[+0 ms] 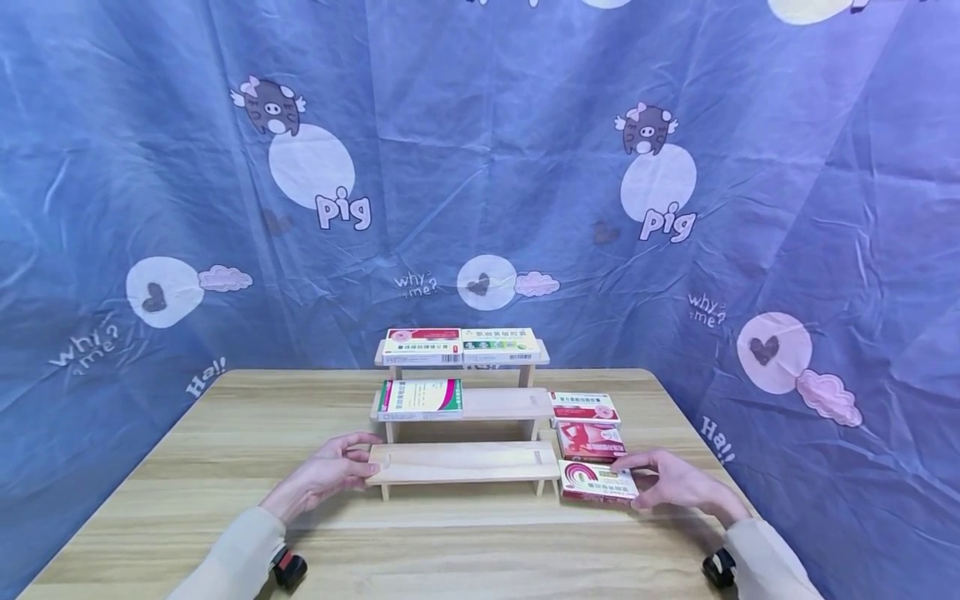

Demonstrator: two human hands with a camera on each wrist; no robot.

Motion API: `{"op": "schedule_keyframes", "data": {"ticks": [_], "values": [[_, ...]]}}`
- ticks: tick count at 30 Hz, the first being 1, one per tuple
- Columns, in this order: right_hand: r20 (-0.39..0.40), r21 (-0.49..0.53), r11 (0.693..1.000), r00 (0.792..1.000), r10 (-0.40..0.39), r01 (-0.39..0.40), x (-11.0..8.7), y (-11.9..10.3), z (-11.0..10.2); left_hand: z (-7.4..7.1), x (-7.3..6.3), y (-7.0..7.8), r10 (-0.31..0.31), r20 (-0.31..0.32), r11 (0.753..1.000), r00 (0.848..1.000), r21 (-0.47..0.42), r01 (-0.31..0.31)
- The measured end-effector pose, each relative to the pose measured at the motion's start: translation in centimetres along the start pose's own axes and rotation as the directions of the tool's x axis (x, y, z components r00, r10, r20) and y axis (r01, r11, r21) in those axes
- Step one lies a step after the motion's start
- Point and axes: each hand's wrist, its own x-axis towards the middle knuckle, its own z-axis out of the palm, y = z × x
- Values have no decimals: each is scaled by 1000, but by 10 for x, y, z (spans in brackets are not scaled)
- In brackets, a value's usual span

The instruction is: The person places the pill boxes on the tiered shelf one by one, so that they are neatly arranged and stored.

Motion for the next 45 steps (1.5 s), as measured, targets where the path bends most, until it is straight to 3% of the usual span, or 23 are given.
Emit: {"op": "schedule_keyframes", "data": {"ticks": [7, 18, 28, 39, 45], "values": [[30, 225, 974, 1000, -7, 0, 0, 1, -7, -2, -3, -2, 2, -3, 1000, 1000, 2, -2], [-68, 416, 908, 997, -21, 48, 0, -3, -16, -1, -1, -1, 11, 20, 1000, 1000, 14, -12], [-252, 379, 921, 968, 12, 88, 5, -23, -14, -3, -1, -4, 11, 40, 1000, 999, 4, -11], [-287, 451, 886, 957, 35, 103, 21, -43, -9, -3, -1, -5, 2, 49, 1000, 999, -5, -2], [-286, 431, 899, 957, 47, 85, 35, -54, -2, -3, -1, -8, 10, 50, 1000, 999, -17, -9]]}}
